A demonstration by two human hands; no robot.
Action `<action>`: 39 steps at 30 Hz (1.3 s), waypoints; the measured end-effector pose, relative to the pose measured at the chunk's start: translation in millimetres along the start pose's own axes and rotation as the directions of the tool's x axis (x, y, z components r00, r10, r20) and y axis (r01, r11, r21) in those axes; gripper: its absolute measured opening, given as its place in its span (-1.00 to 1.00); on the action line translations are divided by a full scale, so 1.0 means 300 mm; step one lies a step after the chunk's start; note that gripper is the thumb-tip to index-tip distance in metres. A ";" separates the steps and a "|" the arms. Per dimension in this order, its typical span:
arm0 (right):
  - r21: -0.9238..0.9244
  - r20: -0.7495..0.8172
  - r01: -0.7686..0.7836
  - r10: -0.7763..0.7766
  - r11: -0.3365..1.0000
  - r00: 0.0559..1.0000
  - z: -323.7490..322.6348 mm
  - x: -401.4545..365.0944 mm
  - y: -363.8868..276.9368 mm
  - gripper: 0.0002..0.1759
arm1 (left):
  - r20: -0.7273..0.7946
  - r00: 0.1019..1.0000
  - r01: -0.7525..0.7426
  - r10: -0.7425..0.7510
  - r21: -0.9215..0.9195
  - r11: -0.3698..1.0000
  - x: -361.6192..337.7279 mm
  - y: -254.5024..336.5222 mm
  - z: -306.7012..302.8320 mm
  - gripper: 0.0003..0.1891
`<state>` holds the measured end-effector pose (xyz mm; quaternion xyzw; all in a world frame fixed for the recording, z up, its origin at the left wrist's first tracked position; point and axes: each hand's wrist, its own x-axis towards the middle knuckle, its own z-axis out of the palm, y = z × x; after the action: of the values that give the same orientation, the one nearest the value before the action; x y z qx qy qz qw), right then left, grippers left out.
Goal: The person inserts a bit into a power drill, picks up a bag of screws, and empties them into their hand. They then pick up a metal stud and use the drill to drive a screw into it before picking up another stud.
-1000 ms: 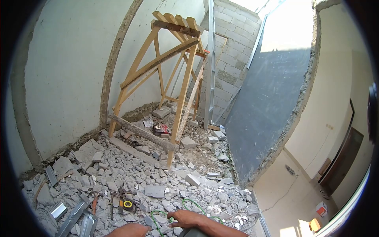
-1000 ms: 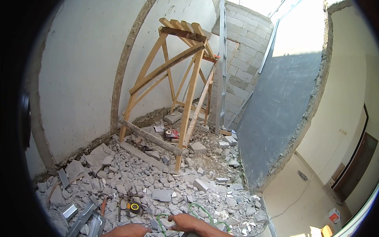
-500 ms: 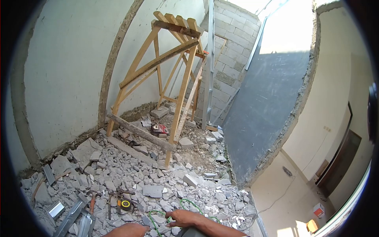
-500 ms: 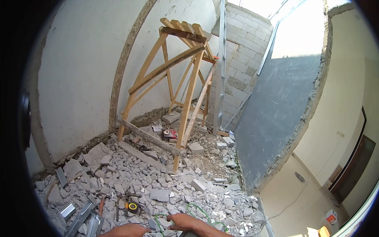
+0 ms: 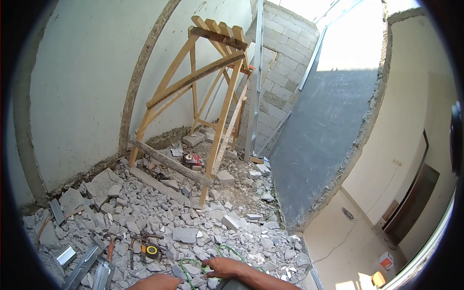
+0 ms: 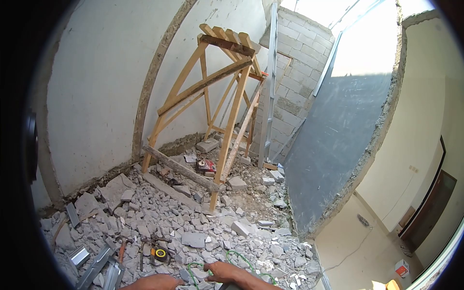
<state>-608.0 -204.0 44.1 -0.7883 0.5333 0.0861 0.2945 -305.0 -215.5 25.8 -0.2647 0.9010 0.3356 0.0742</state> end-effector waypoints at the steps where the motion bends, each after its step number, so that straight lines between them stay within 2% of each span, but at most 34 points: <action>1: -0.007 -0.012 0.005 -0.005 1.000 1.000 0.008 0.005 0.007 -0.34 | 0.004 1.000 0.008 -0.008 -0.007 1.000 -0.007 0.006 -0.007 -0.26; 11: -0.011 -0.001 -0.059 0.059 0.998 0.998 -0.002 0.010 -0.026 -0.37 | -0.035 0.998 -0.045 0.043 -0.047 0.998 -0.004 -0.026 0.018 -0.25; 17: 0.018 -0.021 -0.007 0.007 1.000 1.000 0.002 0.006 -0.018 -0.37 | -0.034 0.999 -0.037 0.034 -0.075 0.997 0.003 -0.028 0.017 -0.25; 24: 0.017 0.009 -0.030 0.030 0.999 1.000 -0.014 -0.002 -0.028 -0.36 | -0.067 0.995 -0.074 0.070 -0.056 0.996 0.021 -0.044 0.038 -0.25; 30: 0.004 0.006 -0.042 0.042 0.999 0.999 -0.022 -0.006 -0.024 -0.35 | 0.046 0.999 -0.008 0.009 -0.022 1.000 0.007 0.010 -0.018 -0.25; 33: 0.029 -0.019 -0.051 0.052 0.998 0.998 0.002 -0.003 -0.007 -0.39 | 0.221 0.975 -0.011 -0.007 0.080 0.997 0.071 -0.048 0.015 -0.25; 34: 0.010 -0.043 -0.007 0.008 1.000 0.999 0.028 0.009 0.029 -0.39 | 0.222 0.975 0.003 -0.020 0.074 0.997 0.067 -0.048 0.020 -0.24; 35: 0.000 0.002 -0.040 0.040 0.999 0.999 -0.016 -0.010 -0.019 -0.39 | 0.229 0.973 0.020 -0.034 0.063 0.998 0.062 -0.035 0.010 -0.23; 39: -0.010 -0.062 -0.033 0.033 0.999 0.998 -0.026 -0.031 -0.036 -0.41 | 0.149 0.985 0.083 -0.083 0.000 0.997 0.010 -0.001 -0.043 -0.24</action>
<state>-603.6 -198.2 58.5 -0.7833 0.5547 0.0692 0.2721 -306.9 -225.2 34.6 -0.2764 0.8801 0.3538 0.1544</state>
